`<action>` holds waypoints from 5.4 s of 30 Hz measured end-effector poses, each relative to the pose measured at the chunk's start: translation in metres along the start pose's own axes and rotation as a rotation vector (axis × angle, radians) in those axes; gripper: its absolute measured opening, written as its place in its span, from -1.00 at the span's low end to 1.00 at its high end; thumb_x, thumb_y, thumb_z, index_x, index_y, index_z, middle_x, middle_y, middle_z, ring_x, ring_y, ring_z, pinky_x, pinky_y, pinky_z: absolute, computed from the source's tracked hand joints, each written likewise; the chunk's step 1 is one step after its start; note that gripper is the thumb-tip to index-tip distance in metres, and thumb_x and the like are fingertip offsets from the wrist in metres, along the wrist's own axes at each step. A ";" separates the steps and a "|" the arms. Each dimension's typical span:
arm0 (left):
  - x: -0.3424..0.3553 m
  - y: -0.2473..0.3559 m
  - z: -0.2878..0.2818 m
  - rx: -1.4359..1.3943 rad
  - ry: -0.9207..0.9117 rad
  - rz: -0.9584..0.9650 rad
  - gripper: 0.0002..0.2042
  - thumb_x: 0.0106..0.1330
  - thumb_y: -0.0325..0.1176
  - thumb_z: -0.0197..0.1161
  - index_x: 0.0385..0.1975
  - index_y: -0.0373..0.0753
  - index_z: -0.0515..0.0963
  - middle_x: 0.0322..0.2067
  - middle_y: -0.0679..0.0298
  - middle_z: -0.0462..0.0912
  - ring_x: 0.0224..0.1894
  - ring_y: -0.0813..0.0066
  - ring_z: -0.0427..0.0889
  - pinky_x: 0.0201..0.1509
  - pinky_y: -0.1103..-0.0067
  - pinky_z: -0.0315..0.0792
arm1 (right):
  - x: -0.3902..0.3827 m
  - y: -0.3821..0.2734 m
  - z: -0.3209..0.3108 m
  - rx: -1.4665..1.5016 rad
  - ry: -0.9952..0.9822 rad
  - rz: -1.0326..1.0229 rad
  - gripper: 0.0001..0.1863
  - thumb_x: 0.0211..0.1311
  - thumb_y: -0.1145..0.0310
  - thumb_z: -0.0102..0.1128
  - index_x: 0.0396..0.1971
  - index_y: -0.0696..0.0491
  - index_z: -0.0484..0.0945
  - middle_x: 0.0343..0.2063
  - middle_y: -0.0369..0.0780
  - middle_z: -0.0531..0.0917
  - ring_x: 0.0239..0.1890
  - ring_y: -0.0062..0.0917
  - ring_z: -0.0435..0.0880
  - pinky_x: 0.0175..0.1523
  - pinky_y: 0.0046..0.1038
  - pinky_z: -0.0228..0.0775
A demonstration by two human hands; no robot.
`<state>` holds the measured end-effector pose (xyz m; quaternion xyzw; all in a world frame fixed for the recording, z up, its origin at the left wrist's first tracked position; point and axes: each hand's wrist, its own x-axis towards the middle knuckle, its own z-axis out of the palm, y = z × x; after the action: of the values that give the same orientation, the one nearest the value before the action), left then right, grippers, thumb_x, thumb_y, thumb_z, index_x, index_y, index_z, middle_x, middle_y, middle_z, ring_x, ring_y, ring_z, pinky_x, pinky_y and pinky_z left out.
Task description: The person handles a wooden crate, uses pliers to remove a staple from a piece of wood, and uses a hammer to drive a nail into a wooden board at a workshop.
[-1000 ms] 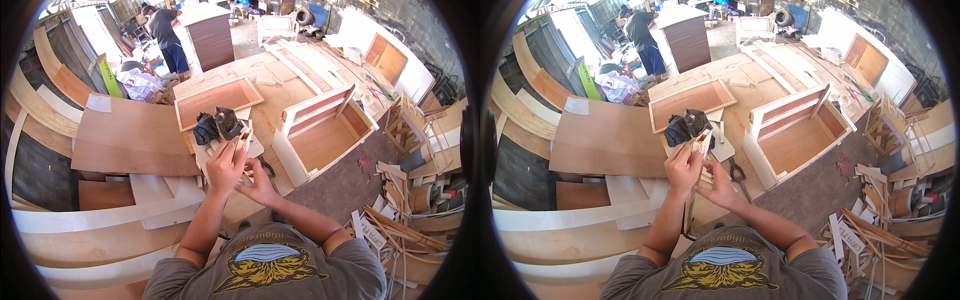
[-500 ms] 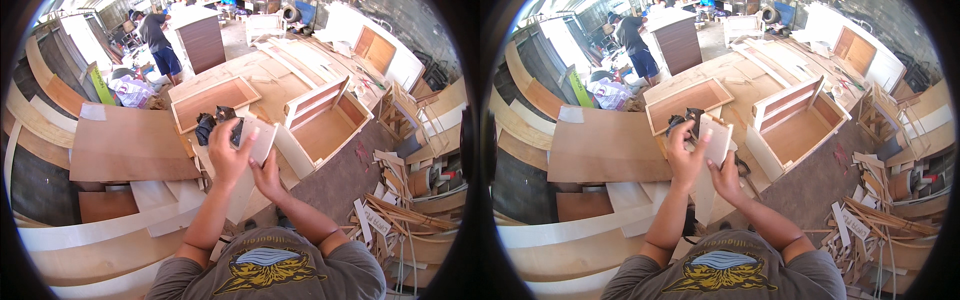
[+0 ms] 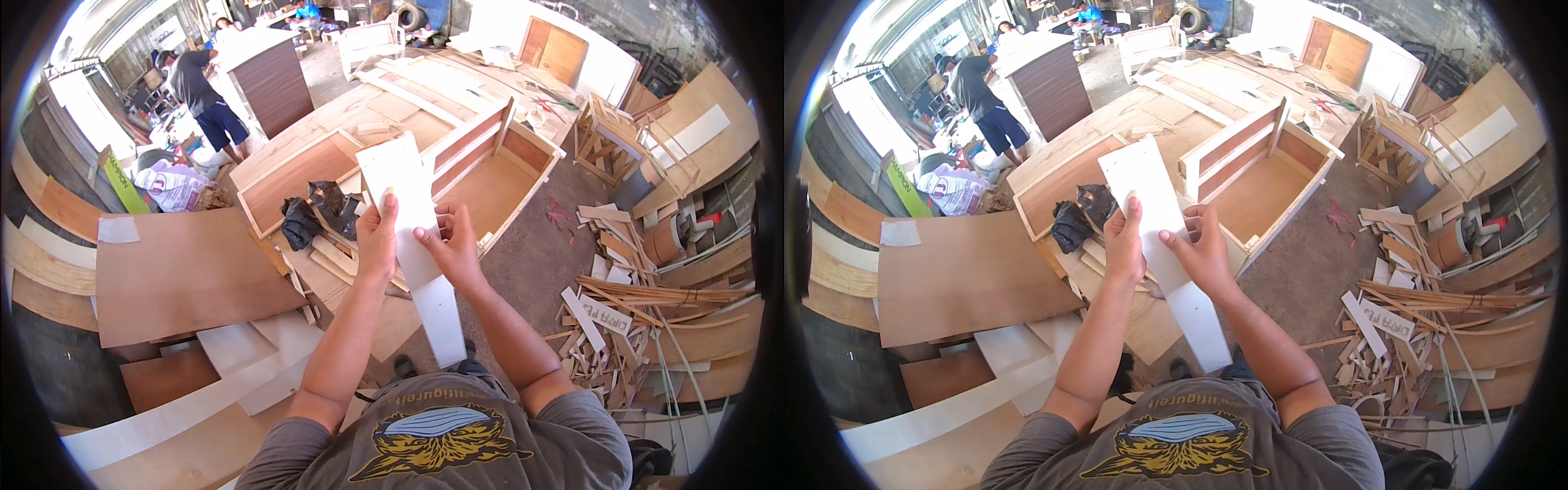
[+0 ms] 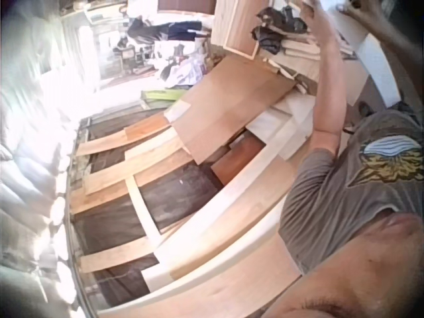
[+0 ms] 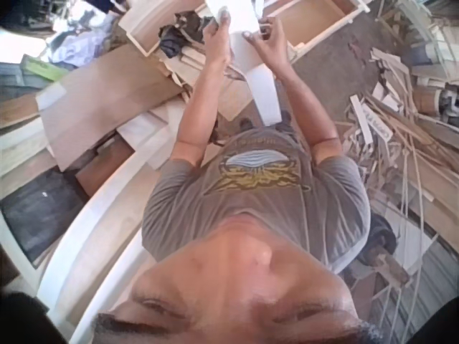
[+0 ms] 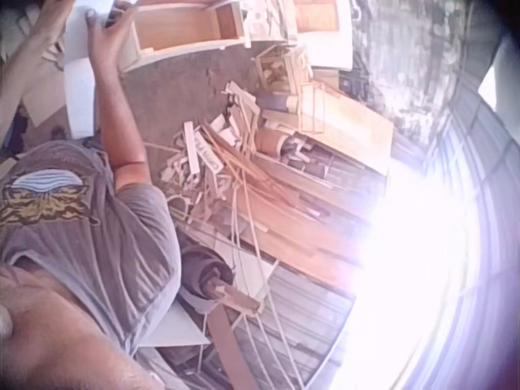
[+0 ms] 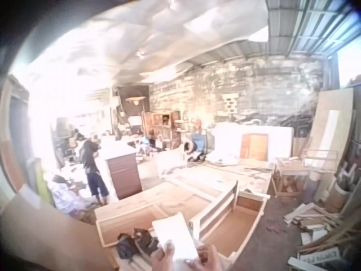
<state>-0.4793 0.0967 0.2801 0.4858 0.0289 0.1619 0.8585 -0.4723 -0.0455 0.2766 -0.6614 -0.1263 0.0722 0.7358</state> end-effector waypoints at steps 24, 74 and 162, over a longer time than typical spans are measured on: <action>0.006 -0.129 -0.059 -0.153 0.652 -0.154 -0.35 0.60 0.13 -0.56 0.50 -0.09 0.15 0.44 0.18 0.29 0.43 0.01 0.31 0.47 0.02 0.25 | -0.194 0.046 -0.354 -0.127 0.692 0.029 -0.43 0.44 0.22 0.20 0.35 0.10 0.32 0.19 -0.09 0.51 0.13 -0.37 0.58 0.15 -0.29 0.48; -0.042 -0.156 0.023 -0.431 0.629 -0.016 -0.38 0.38 0.26 0.01 0.16 -0.16 0.42 0.00 0.18 0.59 0.05 0.15 0.59 0.10 0.18 0.53 | -0.095 0.030 -0.458 0.485 0.548 0.000 -0.40 0.44 0.52 0.11 0.43 -0.01 0.21 0.16 -0.06 0.57 0.10 -0.48 0.62 0.15 -0.43 0.50; 0.187 -0.234 0.110 -0.204 0.754 0.073 -0.67 0.43 -0.24 0.28 0.11 -0.20 0.51 -0.08 0.20 0.68 -0.08 0.30 0.72 -0.03 0.35 0.66 | 0.524 0.067 -0.464 0.022 0.237 0.116 -0.31 0.23 0.36 0.40 0.34 -0.11 0.32 -0.11 -0.24 0.66 -0.20 -0.53 0.64 -0.33 -0.51 0.36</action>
<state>-0.2212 -0.0474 0.1610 0.3051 0.3090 0.3614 0.8251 0.1646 -0.3379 0.2147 -0.6634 0.0009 0.0374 0.7473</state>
